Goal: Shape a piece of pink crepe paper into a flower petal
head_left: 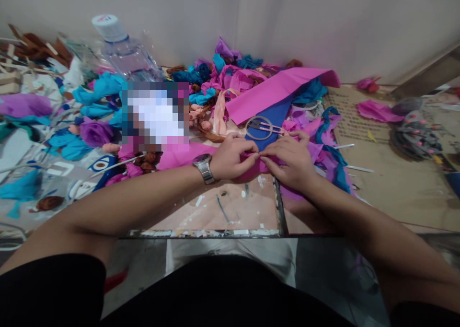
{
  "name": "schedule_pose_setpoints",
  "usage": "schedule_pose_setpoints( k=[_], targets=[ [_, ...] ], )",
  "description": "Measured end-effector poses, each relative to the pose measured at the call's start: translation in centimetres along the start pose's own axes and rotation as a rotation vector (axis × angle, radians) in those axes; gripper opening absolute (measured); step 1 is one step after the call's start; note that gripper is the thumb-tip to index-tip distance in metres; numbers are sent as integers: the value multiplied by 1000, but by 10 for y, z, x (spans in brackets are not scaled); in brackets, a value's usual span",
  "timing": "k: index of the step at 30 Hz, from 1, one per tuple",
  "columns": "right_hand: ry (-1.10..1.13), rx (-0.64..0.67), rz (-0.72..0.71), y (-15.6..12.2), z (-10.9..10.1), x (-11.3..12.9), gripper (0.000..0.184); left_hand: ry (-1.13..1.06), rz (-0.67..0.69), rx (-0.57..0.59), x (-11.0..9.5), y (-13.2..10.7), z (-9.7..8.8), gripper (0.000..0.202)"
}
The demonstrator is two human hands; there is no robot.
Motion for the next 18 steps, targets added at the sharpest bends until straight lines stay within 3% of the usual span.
schedule_pose_setpoints(
  k=[18],
  targets=[
    [-24, -26, -25, 2, -2, 4, 15, -2, -8, 4, -1, 0, 0, 32]
  ],
)
Point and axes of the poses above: each hand's wrist, its own y-axis towards the middle knuckle, its own z-axis out of the palm, x = y × z, the point moved 3 cm from there along y, towards the middle knuckle, and after that the axes turned 6 degrees about -z, right-handed, at the moved point
